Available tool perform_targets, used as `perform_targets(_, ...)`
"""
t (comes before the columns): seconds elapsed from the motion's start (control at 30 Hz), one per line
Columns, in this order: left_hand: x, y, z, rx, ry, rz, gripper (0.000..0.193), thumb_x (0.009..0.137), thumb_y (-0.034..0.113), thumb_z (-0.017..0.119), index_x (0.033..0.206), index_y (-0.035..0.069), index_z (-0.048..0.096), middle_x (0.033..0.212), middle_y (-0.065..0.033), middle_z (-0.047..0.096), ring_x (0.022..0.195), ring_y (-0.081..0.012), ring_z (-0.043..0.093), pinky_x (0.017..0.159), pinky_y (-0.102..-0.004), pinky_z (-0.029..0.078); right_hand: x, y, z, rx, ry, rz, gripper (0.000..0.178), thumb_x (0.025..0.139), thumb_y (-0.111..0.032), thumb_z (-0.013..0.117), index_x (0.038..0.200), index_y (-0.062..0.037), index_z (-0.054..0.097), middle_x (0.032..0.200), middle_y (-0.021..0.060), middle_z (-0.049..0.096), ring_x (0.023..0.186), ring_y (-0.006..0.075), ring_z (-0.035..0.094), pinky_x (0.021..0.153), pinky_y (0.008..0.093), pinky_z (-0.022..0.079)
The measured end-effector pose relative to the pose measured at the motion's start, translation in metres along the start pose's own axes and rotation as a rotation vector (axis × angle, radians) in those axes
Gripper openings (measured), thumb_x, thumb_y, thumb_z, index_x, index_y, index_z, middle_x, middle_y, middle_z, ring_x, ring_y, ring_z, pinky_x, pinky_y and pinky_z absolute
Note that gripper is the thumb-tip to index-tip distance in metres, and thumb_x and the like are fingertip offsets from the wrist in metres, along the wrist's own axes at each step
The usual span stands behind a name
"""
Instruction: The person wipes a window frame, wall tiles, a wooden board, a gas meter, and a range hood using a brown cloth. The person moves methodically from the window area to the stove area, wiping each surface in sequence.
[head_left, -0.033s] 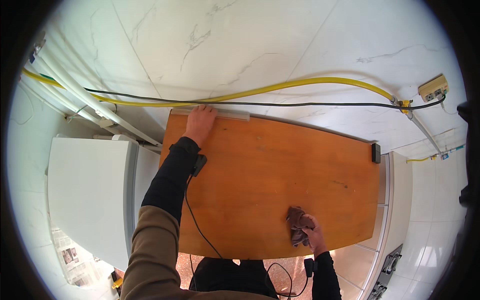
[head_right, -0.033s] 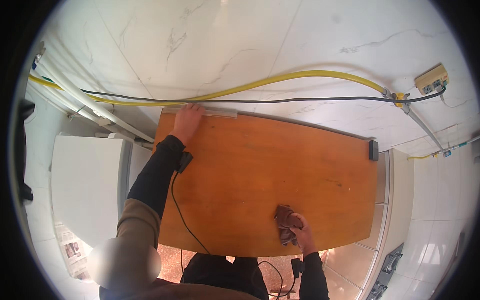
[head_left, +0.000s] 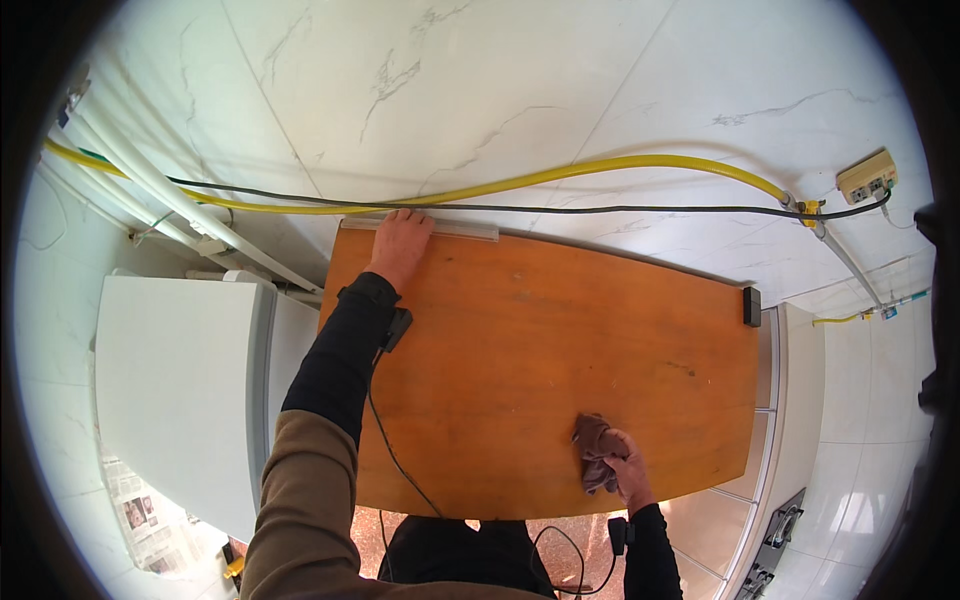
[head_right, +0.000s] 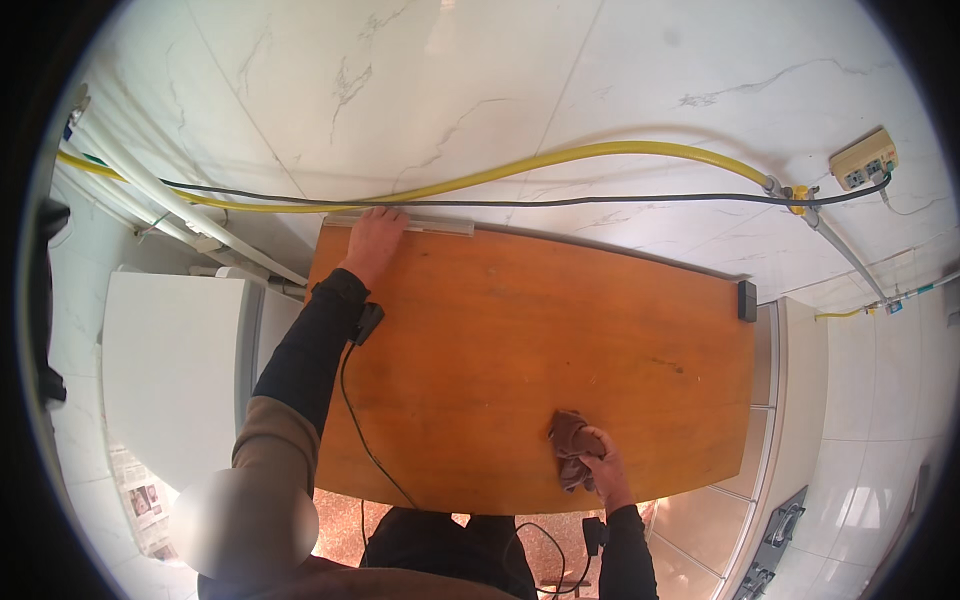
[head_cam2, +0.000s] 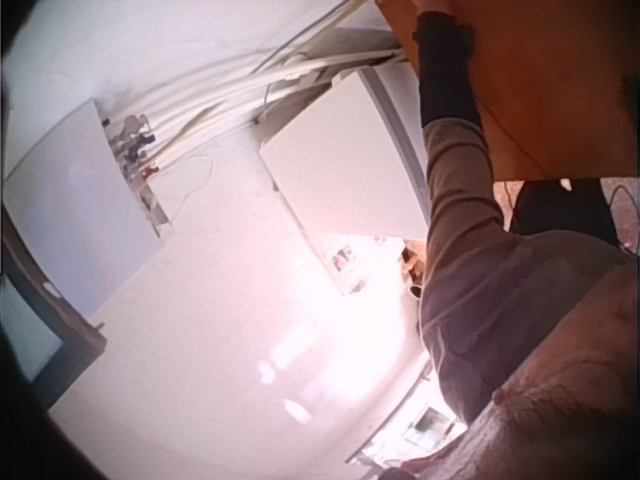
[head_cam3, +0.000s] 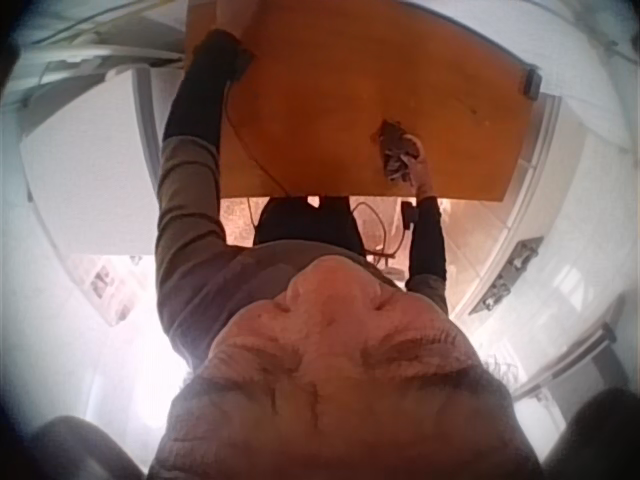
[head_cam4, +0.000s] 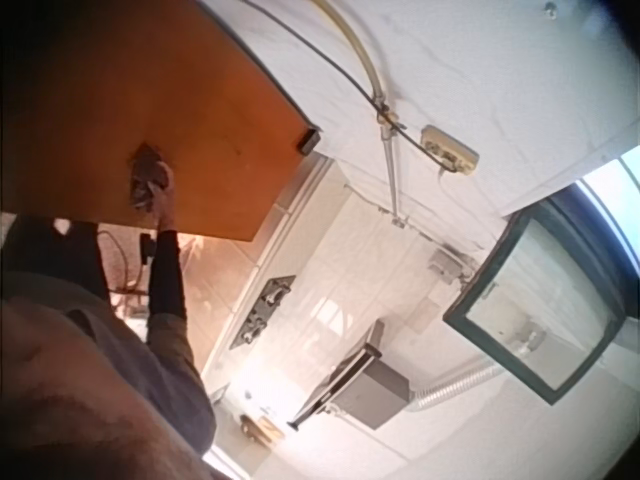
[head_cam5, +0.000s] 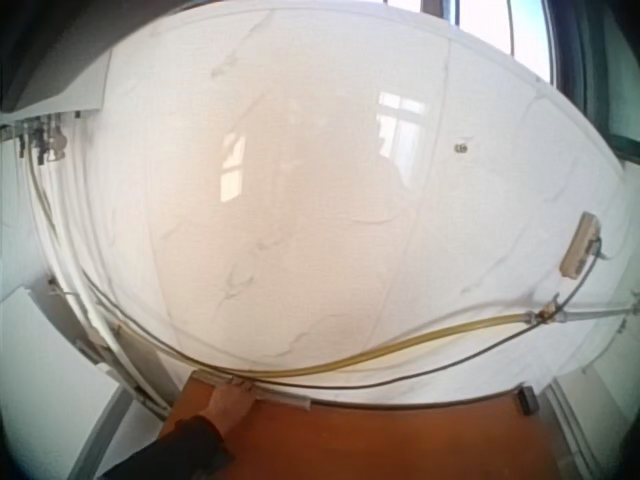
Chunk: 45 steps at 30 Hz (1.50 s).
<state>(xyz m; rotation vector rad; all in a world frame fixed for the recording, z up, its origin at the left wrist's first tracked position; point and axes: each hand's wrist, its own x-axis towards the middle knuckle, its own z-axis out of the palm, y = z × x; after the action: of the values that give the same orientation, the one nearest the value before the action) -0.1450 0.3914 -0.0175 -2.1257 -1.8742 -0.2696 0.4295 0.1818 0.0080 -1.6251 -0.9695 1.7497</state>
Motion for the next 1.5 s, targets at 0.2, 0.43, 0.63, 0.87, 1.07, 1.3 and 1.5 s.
perform_targets(0.2, 0.006, -0.001, -0.004, -0.021, 0.055, -0.068, 0.020, 0.090, 0.007, 0.065, 0.109, 0.009, 0.068, 0.109, -0.0093, 0.071, 0.109, -0.0302, 0.068, 0.094, -0.0429, 0.056, -0.001, -0.003, 0.001, -0.017, -0.003, 0.010, 0.054, 0.088, 0.014, 0.064, 0.137, -0.0084, 0.066, 0.131, 0.0061, 0.068, 0.120, 0.0186, 0.067, 0.102, 0.0317, 0.055)
perform_targets(0.43, -0.050, 0.033, -0.018, -0.272, 0.054, -0.303, 0.010, 0.095, 0.014, 0.068, 0.103, 0.009, 0.066, 0.111, -0.0133, 0.067, 0.102, -0.0357, 0.067, 0.085, -0.0487, 0.055, -0.003, -0.009, 0.004, 0.012, -0.005, 0.016, 0.053, 0.089, 0.013, 0.066, 0.137, -0.0076, 0.066, 0.129, 0.0057, 0.069, 0.119, 0.0183, 0.067, 0.101, 0.0309, 0.055)
perform_targets(0.63, -0.174, 0.068, -0.051, -0.433, 0.085, -0.425, 0.015, 0.095, 0.020, 0.074, 0.096, 0.010, 0.062, 0.088, -0.0124, 0.065, 0.079, -0.0392, 0.067, 0.064, -0.0514, 0.053, -0.004, -0.010, 0.008, -0.013, 0.042, 0.015, 0.052, 0.089, 0.011, 0.067, 0.138, -0.0058, 0.065, 0.128, 0.0074, 0.069, 0.118, 0.0188, 0.067, 0.100, 0.0315, 0.055)
perform_targets(0.87, -0.230, 0.090, -0.080, -0.467, 0.087, -0.461, 0.017, 0.092, 0.016, 0.076, 0.088, 0.010, 0.062, 0.083, -0.0111, 0.062, 0.077, -0.0370, 0.065, 0.063, -0.0484, 0.052, 0.051, -0.038, 0.020, 0.030, 0.114, -0.144, 0.047, 0.093, 0.001, 0.067, 0.140, -0.0017, 0.063, 0.133, 0.0114, 0.068, 0.123, 0.0240, 0.065, 0.105, 0.0364, 0.054)
perform_targets(1.07, -0.225, 0.089, -0.083, -0.509, 0.107, -0.472, 0.019, 0.092, 0.017, 0.076, 0.086, 0.009, 0.060, 0.082, -0.0118, 0.062, 0.074, -0.0383, 0.064, 0.060, -0.0497, 0.049, 0.161, -0.079, 0.062, -0.431, 0.413, -0.493, 0.051, 0.095, -0.008, 0.072, 0.144, -0.0001, 0.060, 0.136, 0.0181, 0.067, 0.127, 0.0360, 0.064, 0.104, 0.0434, 0.052)
perform_targets(1.3, -0.223, 0.088, -0.086, -0.477, 0.051, -0.461, 0.020, 0.092, 0.018, 0.076, 0.084, 0.009, 0.060, 0.081, -0.0114, 0.060, 0.075, -0.0367, 0.064, 0.062, -0.0471, 0.051, 0.260, -0.133, 0.244, -0.946, 0.224, -0.929, 0.059, 0.086, -0.015, 0.078, 0.142, -0.0066, 0.060, 0.143, 0.0201, 0.062, 0.137, 0.0432, 0.050, 0.117, 0.0537, 0.041)
perform_targets(1.5, -0.224, 0.088, -0.085, -0.449, 0.051, -0.429, 0.019, 0.092, 0.018, 0.074, 0.085, 0.009, 0.059, 0.081, -0.0117, 0.060, 0.074, -0.0375, 0.063, 0.061, -0.0480, 0.050, 0.227, -0.124, 0.432, -0.948, -0.180, -1.134, 0.052, 0.082, -0.010, 0.074, 0.133, -0.0141, 0.064, 0.130, 0.0180, 0.057, 0.122, 0.0461, 0.054, 0.106, 0.0554, 0.047)
